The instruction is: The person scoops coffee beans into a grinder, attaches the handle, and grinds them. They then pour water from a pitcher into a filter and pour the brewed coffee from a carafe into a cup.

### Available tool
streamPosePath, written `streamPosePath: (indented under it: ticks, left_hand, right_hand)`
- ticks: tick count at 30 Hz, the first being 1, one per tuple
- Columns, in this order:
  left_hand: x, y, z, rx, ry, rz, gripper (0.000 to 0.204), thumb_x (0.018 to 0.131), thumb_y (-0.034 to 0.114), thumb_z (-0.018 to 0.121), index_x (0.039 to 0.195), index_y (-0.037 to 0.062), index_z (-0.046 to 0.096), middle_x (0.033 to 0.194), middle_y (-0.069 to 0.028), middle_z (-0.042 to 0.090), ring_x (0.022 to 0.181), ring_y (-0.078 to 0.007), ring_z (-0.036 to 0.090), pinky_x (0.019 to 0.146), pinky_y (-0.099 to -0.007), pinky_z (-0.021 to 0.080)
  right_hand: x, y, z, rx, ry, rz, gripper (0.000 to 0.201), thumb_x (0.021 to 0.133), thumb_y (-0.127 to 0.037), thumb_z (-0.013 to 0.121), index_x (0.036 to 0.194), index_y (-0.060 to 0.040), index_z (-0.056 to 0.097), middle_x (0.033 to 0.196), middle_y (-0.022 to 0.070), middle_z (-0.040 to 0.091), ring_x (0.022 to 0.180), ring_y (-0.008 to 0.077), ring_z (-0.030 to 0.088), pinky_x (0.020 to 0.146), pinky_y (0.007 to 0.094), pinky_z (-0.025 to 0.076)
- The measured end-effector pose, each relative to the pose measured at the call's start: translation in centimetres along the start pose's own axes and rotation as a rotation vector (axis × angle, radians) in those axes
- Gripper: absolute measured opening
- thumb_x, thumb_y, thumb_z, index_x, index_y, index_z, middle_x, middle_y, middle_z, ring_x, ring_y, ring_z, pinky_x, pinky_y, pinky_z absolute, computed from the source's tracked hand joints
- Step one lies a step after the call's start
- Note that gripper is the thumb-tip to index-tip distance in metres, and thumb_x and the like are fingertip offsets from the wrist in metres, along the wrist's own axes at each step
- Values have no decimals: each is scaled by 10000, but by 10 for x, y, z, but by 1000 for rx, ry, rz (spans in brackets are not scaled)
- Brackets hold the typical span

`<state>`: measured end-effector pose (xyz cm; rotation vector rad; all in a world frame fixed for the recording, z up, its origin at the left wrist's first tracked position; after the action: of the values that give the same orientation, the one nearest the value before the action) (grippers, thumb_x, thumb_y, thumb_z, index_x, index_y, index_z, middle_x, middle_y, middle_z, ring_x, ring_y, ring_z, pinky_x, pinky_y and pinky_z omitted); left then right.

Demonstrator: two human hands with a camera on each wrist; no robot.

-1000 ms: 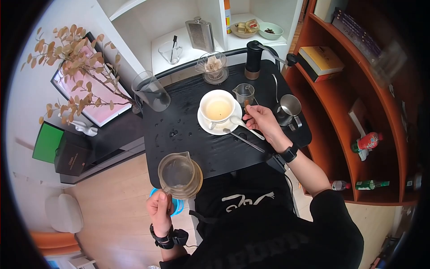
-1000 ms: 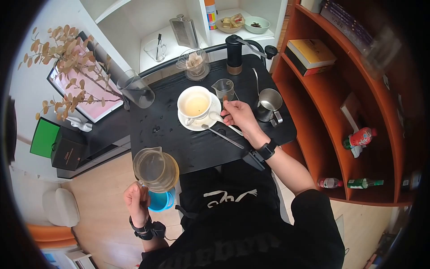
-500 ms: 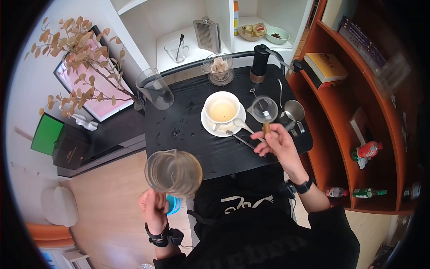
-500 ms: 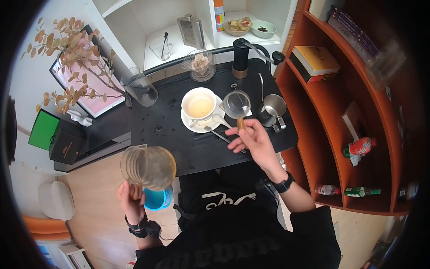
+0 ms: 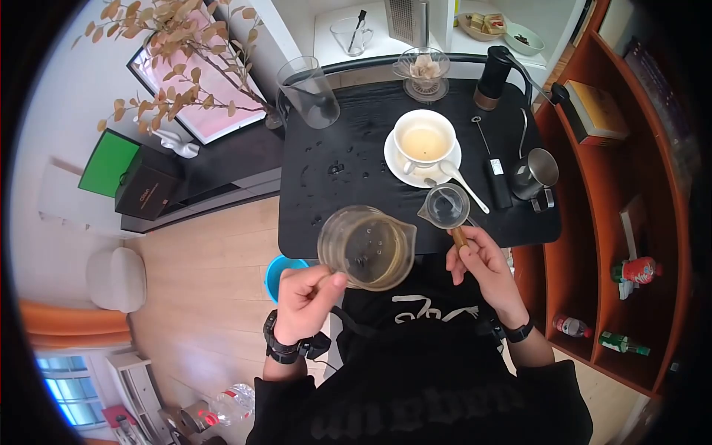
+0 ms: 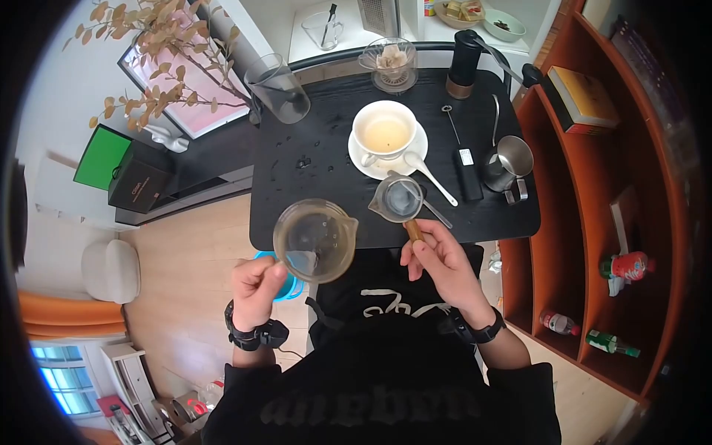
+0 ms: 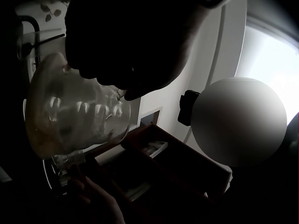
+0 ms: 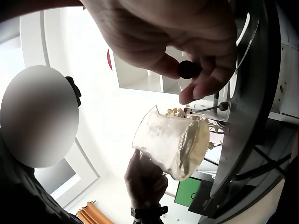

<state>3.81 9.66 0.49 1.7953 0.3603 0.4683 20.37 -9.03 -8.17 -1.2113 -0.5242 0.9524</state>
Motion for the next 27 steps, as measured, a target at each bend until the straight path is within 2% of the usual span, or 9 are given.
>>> streamPosePath:
  ticks: [1,5,11,14,17,20,21,24,27]
  left_hand:
    - [-1,-4,2,53,-45,10,451,961,124,648,593,26,405,507,12,350,495,-68,255,440,-292,209]
    - [2,-6,11,117,-55,-66,457,965,149,655,596,26,416,500,15,346,497,-62,255,441,-285,215]
    - [2,-16,5,-36,-48,-108,448,990,166,628,613,27,431,512,46,367,507,-46,261,447,-269,215]
    - [2,-11,5,-123,-31,-30,458,1004,163,602,607,33,413,524,51,394,500,-37,280,447,-265,215]
    - [-4,-20,-1,-265,-39,80,451,1029,173,549,623,39,409,534,41,381,475,-36,286,435,-259,212]
    - [-4,-27,-1,-582,-12,26,431,1047,192,506,651,43,422,546,40,349,455,-39,275,421,-253,204]
    - [-4,-29,-2,-575,12,11,414,1055,192,483,673,43,429,555,39,313,449,-39,256,413,-248,195]
    - [-6,-37,-4,-496,93,-47,419,1051,200,498,666,45,434,541,38,348,449,-37,271,416,-251,197]
    - [-10,-35,-10,-213,122,9,421,1047,206,511,661,52,444,526,43,385,446,-35,286,422,-247,200]
  right_hand:
    - [1,0,3,-2,0,-8,317,1056,-133,451,1349,-12,439,910,55,620,706,70,557,680,219,469]
    - [1,2,13,-28,-12,-23,323,1056,-129,459,1354,-11,423,931,53,611,712,61,530,692,214,469]
    - [2,13,14,0,-33,25,311,1055,-134,459,1340,-13,434,929,56,612,713,66,534,694,216,471]
    - [1,17,9,37,-39,64,303,1056,-149,448,1329,-19,465,903,55,615,711,74,540,690,219,471]
    - [2,18,3,55,-42,96,303,1053,-162,433,1315,-25,500,875,51,614,709,79,543,687,221,466]
    - [4,15,-1,76,-10,90,308,1048,-172,423,1301,-28,523,851,42,602,704,81,538,688,224,458]
    - [3,12,0,89,-4,86,308,1046,-172,422,1298,-28,526,842,39,596,701,80,535,689,226,456]
    - [2,11,-3,104,6,83,310,1046,-181,421,1291,-28,533,834,26,575,693,81,522,686,229,446]
    - [2,9,-8,67,37,58,312,1048,-192,420,1289,-29,536,844,16,563,690,80,512,680,230,436]
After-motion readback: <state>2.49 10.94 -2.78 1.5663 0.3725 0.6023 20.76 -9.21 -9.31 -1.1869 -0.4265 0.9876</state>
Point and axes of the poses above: each hand's wrist, its own x-axis towards the middle knuckle, its own z-axis out of the palm, y = z × x, the point moved 10 cm from there along x, towards the middle knuckle
